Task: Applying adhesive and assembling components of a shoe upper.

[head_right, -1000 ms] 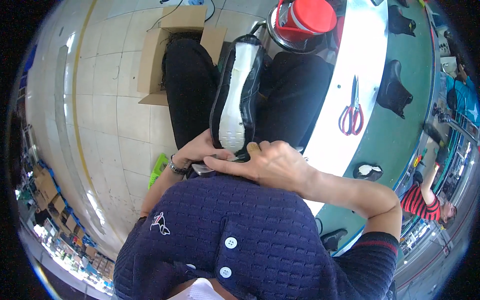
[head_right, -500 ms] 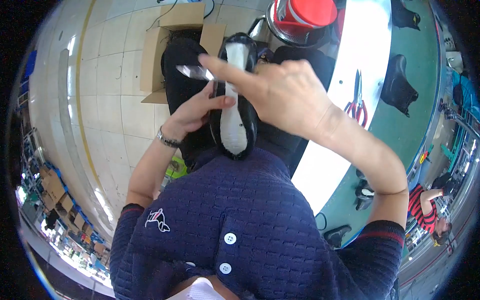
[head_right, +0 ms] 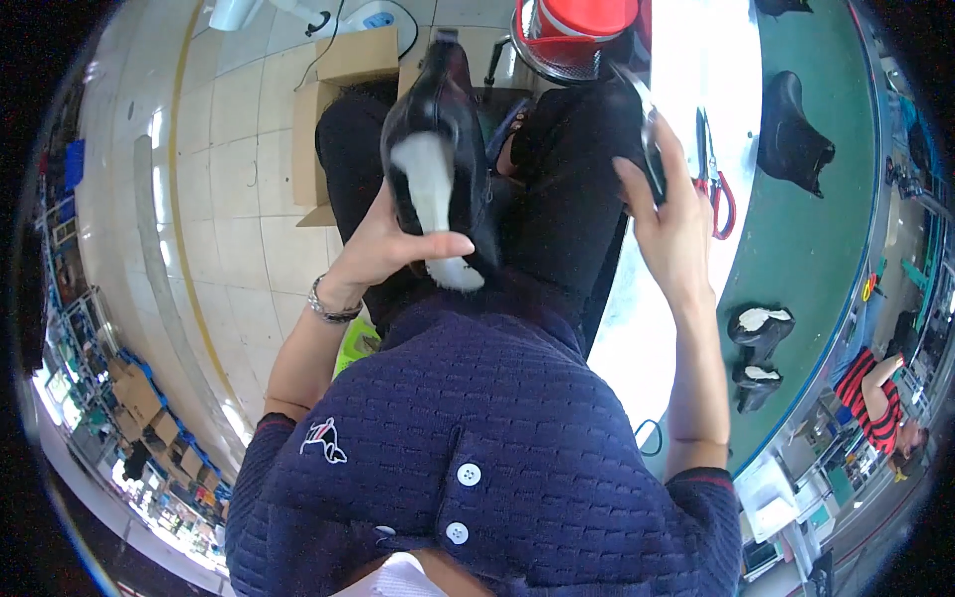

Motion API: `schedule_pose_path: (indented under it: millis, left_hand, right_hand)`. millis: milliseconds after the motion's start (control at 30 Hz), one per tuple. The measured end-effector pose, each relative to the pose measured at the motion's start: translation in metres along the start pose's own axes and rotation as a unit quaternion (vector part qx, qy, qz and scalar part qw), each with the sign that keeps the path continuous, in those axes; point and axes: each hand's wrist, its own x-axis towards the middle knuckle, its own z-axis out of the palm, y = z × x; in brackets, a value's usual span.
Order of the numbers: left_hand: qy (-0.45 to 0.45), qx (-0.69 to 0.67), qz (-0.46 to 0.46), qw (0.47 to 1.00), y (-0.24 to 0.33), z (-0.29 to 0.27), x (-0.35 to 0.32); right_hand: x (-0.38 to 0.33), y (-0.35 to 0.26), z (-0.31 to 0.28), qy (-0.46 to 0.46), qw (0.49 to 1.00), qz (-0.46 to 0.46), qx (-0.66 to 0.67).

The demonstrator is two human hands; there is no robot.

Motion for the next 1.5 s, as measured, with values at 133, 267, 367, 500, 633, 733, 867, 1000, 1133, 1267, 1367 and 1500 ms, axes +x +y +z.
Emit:
schedule_pose_path:
  millis: [133, 267, 367, 500, 633, 733, 867, 1000, 1133, 1267, 1367, 1500]
  left_hand:
    - [0.007, 0.108, 0.191, 0.975, -0.005, 0.002, 0.007]
    - [-0.022, 0.094, 0.175, 0.980, -0.019, 0.004, 0.015]
    - [-0.062, 0.081, 0.156, 0.982, -0.019, 0.013, 0.012]
    - [-0.088, 0.098, 0.148, 0.980, -0.028, 0.021, 0.015]
    - [-0.128, 0.111, 0.120, 0.978, -0.021, 0.038, 0.022]
    - [-0.162, 0.107, 0.110, 0.975, -0.030, 0.047, 0.025]
    - [-0.148, 0.024, 0.066, 0.986, -0.045, 0.035, 0.013]
    - [-0.209, -0.117, -0.022, 0.971, -0.070, 0.012, 0.017]
    - [-0.180, 0.147, 0.021, 0.972, -0.039, 0.048, 0.037]
    - [-0.091, 0.238, 0.061, 0.965, -0.037, 0.088, 0.033]
    - [0.018, 0.264, 0.068, 0.962, -0.039, 0.095, 0.034]
    - [0.076, 0.117, 0.028, 0.990, -0.043, 0.062, 0.042]
  right_hand:
    - [-0.046, 0.065, 0.008, 0.016, 0.969, 0.147, -0.198]
    - [-0.095, 0.116, 0.015, 0.040, 0.952, 0.174, -0.248]
    - [-0.118, 0.141, 0.019, 0.087, 0.951, 0.139, -0.262]
    - [-0.105, 0.117, 0.018, 0.120, 0.977, 0.076, -0.158]
    - [-0.072, 0.041, -0.001, 0.008, 0.976, -0.035, 0.217]
    - [-0.058, 0.008, -0.001, -0.101, 0.945, -0.075, 0.302]
    - [-0.055, 0.012, 0.013, -0.126, 0.957, -0.043, 0.257]
    - [-0.076, 0.034, 0.017, -0.076, 0.978, -0.024, 0.193]
    - [-0.087, 0.101, 0.029, 0.128, 0.983, 0.059, -0.118]
    - [-0.097, 0.156, 0.031, 0.135, 0.967, 0.073, -0.202]
    - [-0.091, 0.147, 0.021, 0.041, 0.975, 0.067, -0.210]
    - [-0.085, 0.150, 0.009, -0.074, 0.956, 0.229, 0.167]
